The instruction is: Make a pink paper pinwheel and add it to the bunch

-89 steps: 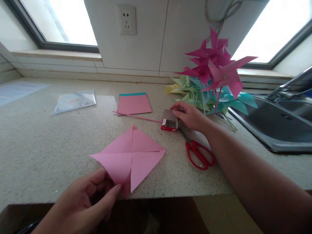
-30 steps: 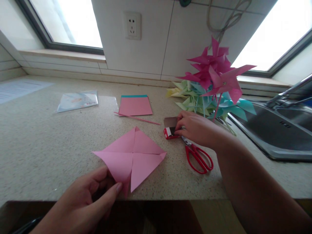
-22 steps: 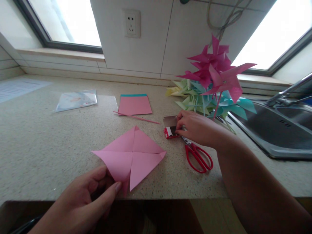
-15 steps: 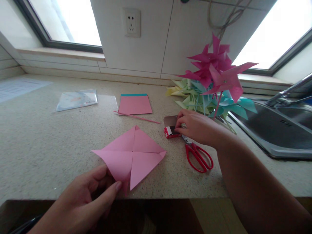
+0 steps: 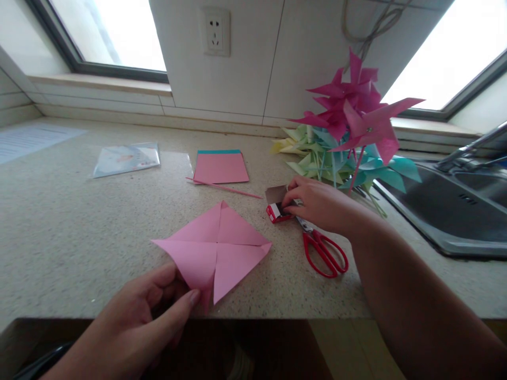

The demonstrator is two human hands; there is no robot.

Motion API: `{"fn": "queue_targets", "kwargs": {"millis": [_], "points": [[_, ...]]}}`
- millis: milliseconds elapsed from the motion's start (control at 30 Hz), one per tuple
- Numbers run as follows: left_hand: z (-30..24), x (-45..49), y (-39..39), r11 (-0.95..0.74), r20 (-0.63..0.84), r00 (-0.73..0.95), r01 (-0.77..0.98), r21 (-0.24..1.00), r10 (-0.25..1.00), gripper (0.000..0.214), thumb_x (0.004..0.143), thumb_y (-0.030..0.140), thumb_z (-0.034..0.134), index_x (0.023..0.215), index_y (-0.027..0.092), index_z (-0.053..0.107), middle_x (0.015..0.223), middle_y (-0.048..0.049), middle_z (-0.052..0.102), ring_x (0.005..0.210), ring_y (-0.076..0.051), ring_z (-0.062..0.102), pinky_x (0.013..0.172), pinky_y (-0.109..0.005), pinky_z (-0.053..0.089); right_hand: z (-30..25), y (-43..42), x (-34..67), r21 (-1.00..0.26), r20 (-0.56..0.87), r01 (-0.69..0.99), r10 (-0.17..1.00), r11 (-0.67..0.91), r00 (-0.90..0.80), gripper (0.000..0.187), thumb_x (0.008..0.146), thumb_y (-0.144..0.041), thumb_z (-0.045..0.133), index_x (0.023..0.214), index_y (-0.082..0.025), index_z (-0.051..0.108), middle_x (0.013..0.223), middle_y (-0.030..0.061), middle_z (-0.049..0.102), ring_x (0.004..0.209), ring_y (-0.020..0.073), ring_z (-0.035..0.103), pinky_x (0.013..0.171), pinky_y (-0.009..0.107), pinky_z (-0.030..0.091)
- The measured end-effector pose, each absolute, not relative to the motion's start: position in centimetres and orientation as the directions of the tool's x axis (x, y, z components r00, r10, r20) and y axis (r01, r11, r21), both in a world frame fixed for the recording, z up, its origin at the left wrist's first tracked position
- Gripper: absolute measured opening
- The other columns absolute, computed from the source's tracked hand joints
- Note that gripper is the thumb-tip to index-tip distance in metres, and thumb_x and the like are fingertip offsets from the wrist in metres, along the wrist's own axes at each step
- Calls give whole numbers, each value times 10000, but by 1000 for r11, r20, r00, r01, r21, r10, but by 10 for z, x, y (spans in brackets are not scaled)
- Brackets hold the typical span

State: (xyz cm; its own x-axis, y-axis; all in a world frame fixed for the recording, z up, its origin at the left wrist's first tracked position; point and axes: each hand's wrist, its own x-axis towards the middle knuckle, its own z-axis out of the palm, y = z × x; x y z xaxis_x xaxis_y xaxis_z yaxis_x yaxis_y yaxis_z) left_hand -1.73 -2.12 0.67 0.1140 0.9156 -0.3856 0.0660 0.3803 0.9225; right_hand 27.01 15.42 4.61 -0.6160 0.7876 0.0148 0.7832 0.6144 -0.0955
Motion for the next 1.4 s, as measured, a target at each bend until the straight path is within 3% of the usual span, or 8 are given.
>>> {"fn": "queue_targets", "kwargs": {"millis": [267,500,633,733,867,1067,1233,1400], "points": [[-3,-23,-22,396,-402,123,69,916,907,340,819,378,743,1130,240,732,833,-34,743,624,-158,636,524,-214,526,47,154,273,-161,126,775,792,611,-597,107,856,-250,629,852,-214,730,972,57,620,824,194,601,745,321,430],[-1,-22,-20,352,-362,131,95,931,923,354,865,421,685,1164,235,724,860,-51,757,692,-187,667,594,-244,553,54,141,259,-343,367,617,706,708,-606,53,841,-211,625,820,-184,665,915,50,579,741,162,542,674,297,431],[2,-20,-18,336,-348,153,98,937,925,383,884,465,658,1181,229,710,890,-60,749,742,-196,673,670,-272,575,46,127,243,-271,304,449,518,852,-800,67,886,-169,609,878,-201,667,998,53,591,894,173,584,816,296,453],[0,-22,-19,333,-348,177,107,937,921,395,896,482,645,1199,232,693,914,-60,740,808,-203,668,738,-288,582,38,123,238,-167,201,404,432,899,-879,97,935,-187,576,907,-195,668,1021,62,613,889,173,592,817,298,446],[-4,-25,-21,366,-379,172,104,925,909,393,899,480,649,1217,252,676,930,-48,735,790,-188,661,717,-275,582,32,126,240,-193,124,453,480,870,-869,107,950,-185,566,885,-179,651,969,55,633,817,162,596,749,288,440],[-2,-25,-22,377,-393,128,133,917,910,355,877,473,674,1151,249,702,837,-32,728,709,-163,636,576,-196,536,26,143,242,-240,142,487,526,840,-838,104,916,-137,564,886,-173,657,984,71,674,870,182,616,784,292,446],[4,-23,-21,380,-403,123,171,909,907,333,877,481,664,1088,229,715,733,-15,681,527,-104,510,378,-135,379,24,143,236,-252,136,466,508,848,-851,85,912,-151,583,899,-180,662,997,72,682,911,192,627,835,301,452],[1,-25,-21,337,-359,143,153,929,922,344,884,434,661,1164,238,690,800,-25,704,583,-135,574,462,-182,472,22,136,229,-336,126,363,423,869,-897,81,908,-140,604,922,-176,675,996,67,676,931,183,626,848,290,459]]}}
